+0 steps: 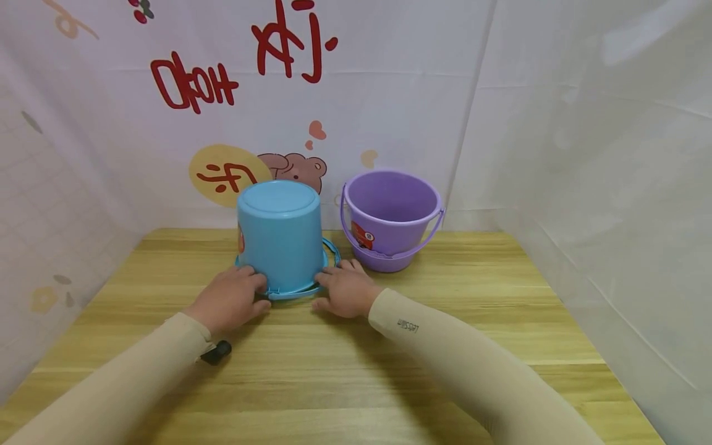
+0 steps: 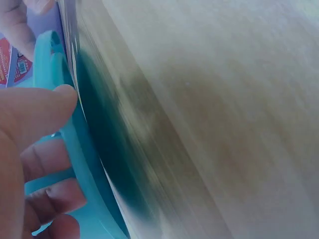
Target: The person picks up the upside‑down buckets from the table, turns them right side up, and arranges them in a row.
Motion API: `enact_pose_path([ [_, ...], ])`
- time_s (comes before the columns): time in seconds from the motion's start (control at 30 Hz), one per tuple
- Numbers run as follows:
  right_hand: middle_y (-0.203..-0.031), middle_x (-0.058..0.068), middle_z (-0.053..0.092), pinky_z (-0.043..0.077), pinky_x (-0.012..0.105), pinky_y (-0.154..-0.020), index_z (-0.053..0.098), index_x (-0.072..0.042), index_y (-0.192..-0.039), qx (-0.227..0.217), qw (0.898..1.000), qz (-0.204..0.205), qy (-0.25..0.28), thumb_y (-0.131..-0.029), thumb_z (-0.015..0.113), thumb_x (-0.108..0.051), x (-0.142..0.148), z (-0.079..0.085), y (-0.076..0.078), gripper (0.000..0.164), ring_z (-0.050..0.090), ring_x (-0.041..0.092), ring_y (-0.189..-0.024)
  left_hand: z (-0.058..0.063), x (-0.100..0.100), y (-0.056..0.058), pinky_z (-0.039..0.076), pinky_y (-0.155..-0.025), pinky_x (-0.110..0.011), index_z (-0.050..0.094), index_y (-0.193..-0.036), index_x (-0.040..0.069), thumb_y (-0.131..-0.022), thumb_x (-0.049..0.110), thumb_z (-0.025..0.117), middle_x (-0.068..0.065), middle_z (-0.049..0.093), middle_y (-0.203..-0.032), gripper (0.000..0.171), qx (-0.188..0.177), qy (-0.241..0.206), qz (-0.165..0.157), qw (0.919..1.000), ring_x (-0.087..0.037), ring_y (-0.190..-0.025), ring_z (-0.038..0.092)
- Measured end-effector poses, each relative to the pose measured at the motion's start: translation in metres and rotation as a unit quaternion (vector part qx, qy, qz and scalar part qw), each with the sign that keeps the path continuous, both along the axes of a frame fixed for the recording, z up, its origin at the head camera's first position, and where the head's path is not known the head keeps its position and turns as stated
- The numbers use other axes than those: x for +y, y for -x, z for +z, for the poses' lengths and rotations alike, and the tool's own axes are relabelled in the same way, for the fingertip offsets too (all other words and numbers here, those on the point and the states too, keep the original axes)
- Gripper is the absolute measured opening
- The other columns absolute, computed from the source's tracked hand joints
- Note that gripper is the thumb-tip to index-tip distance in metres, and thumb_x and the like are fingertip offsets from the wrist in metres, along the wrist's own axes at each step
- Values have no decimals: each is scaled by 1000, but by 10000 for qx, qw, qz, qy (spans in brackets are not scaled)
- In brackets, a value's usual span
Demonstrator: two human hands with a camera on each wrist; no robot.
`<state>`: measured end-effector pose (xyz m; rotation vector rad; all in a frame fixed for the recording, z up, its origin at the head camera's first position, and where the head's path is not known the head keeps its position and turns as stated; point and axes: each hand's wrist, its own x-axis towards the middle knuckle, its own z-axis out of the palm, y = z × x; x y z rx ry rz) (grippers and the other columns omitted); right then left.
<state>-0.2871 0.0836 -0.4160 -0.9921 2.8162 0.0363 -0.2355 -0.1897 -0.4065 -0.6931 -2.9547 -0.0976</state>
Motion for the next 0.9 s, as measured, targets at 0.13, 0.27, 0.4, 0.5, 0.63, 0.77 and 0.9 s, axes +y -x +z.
enact_pose_path([
  [0.13,-156,2,56,31,53,-123,56,-24,-152,369,9991,103,196,-105,48,-65,0,-1,1,63,44,34,-148,2,0,-1,49,-75,-40,68,-95,15,-92,35,83,0,59,-87,26,26,-93,101,9999,-21,-80,49],
  [0.27,-148,1,62,34,51,-121,62,-24,-145,557,9977,119,366,-105,49,-63,0,-1,0,57,49,32,-143,2,0,1,50,-75,-41,67,-94,15,-93,29,82,-1,59,-88,21,196,-135,68,9997,-22,-80,50],
  [0.4,-143,0,65,35,49,-119,64,-23,-140,646,9968,155,445,-106,50,-62,0,-1,0,53,52,30,-138,2,0,3,48,-72,-39,66,-90,14,-94,25,81,-1,56,-84,19,434,-136,14,9990,-21,-77,49],
  [0.5,-141,0,66,36,48,-118,64,-22,-137,688,9962,176,512,-106,49,-62,0,-1,0,53,53,30,-136,0,0,4,44,-71,-36,65,-89,14,-95,25,80,0,54,-82,19,581,-163,29,9982,-20,-75,47],
  [0.63,-136,1,67,38,47,-117,65,-20,-134,785,9947,171,642,-106,49,-62,0,1,0,53,55,29,-133,-1,-2,4,41,-71,-34,64,-90,14,-95,25,80,-1,52,-81,20,782,-255,19,9966,-20,-75,46],
  [0.77,-129,1,67,40,45,-114,65,-19,-128,864,9931,174,772,-105,50,-62,0,1,0,50,58,27,-128,1,-2,3,40,-71,-34,63,-90,13,-94,23,81,-1,51,-82,21,985,-355,-61,9945,-21,-75,45],
  [0.9,-124,1,67,42,44,-111,64,-19,-124,913,9911,146,961,-105,52,-60,1,1,1,47,60,26,-122,4,-1,2,40,-71,-34,62,-92,12,-95,22,80,-2,53,-84,21,1074,-422,-104,9933,-21,-76,46],
])
